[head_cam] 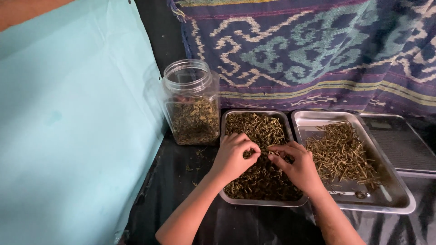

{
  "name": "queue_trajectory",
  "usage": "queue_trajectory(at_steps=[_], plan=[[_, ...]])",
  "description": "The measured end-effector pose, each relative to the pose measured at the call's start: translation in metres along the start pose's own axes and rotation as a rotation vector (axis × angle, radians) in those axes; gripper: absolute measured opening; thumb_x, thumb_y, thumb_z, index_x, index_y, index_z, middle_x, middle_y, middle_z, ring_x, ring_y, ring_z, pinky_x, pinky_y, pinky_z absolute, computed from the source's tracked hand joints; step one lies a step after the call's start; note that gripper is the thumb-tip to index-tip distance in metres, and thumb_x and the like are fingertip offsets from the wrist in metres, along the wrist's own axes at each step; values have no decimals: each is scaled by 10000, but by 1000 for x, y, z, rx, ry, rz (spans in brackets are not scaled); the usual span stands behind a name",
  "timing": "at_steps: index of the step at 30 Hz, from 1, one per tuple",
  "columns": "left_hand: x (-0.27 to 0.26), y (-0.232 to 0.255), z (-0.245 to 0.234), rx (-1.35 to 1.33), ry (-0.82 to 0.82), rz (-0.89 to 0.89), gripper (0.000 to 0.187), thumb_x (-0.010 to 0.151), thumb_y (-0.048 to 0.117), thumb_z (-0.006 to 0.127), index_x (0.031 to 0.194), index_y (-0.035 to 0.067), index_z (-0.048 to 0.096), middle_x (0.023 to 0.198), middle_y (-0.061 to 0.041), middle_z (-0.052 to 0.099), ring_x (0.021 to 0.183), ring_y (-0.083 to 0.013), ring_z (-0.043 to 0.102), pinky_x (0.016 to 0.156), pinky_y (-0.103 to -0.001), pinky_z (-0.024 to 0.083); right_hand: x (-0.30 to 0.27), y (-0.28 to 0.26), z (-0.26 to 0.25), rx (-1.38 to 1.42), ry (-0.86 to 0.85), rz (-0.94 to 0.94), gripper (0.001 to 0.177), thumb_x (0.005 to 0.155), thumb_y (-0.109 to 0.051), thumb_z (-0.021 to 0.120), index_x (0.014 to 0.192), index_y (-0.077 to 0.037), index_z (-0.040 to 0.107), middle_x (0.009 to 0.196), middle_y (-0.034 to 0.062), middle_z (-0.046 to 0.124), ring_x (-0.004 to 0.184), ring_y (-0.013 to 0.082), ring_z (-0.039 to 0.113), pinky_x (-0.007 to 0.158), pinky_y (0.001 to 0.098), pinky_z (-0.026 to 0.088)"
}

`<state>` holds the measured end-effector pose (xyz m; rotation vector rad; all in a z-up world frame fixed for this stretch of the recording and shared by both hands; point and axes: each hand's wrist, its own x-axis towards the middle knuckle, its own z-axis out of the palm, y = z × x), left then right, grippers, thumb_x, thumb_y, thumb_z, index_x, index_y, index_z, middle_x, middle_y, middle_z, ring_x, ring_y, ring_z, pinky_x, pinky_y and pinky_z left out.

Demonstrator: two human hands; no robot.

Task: Sorting dried tea leaves by hand to remove stems or debris into separate trays

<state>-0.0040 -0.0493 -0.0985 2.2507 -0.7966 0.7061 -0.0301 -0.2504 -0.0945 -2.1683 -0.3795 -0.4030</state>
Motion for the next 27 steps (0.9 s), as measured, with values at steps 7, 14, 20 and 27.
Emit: queue_trajectory(at_steps=[7, 14, 20, 27], plan=[[-2, 13, 11, -17, -30, 12, 17, 854, 183, 662, 842, 177, 652, 748, 21, 544, 774, -181, 585, 711, -341, 434, -1, 12, -6, -97, 51, -35, 99, 810, -305, 728, 852, -231, 779, 753, 11, 660, 811, 256, 634, 834, 421, 385], [2, 6, -17, -6, -403, -130, 154, 884, 294, 612, 1000, 201, 652, 923, 36, 599, 875, -153, 567, 891, -359, 351, 5, 33, -71, -798, 70, 500, 244, 872, -367, 583, 1074, -361, 719, 1285, 79, 603, 1159, 343, 502, 963, 510, 329], [0, 6, -42, 17, -911, -265, 132, 835, 383, 650, 847, 252, 665, 865, 44, 456, 898, -138, 485, 961, -345, 236, 3, 40, -82, -740, 37, 594, 588, 803, -330, 509, 1387, -385, 471, 1379, 160, 482, 1241, 409, 382, 954, 582, 254], [-6, 3, -28, 150, -873, -173, 115, 849, 298, 689, 796, 200, 718, 875, 24, 538, 923, -162, 502, 986, -409, 253, 5, 31, -61, -704, 54, 445, 512, 816, -401, 563, 1327, -367, 540, 1281, 141, 538, 1167, 403, 453, 934, 584, 305]])
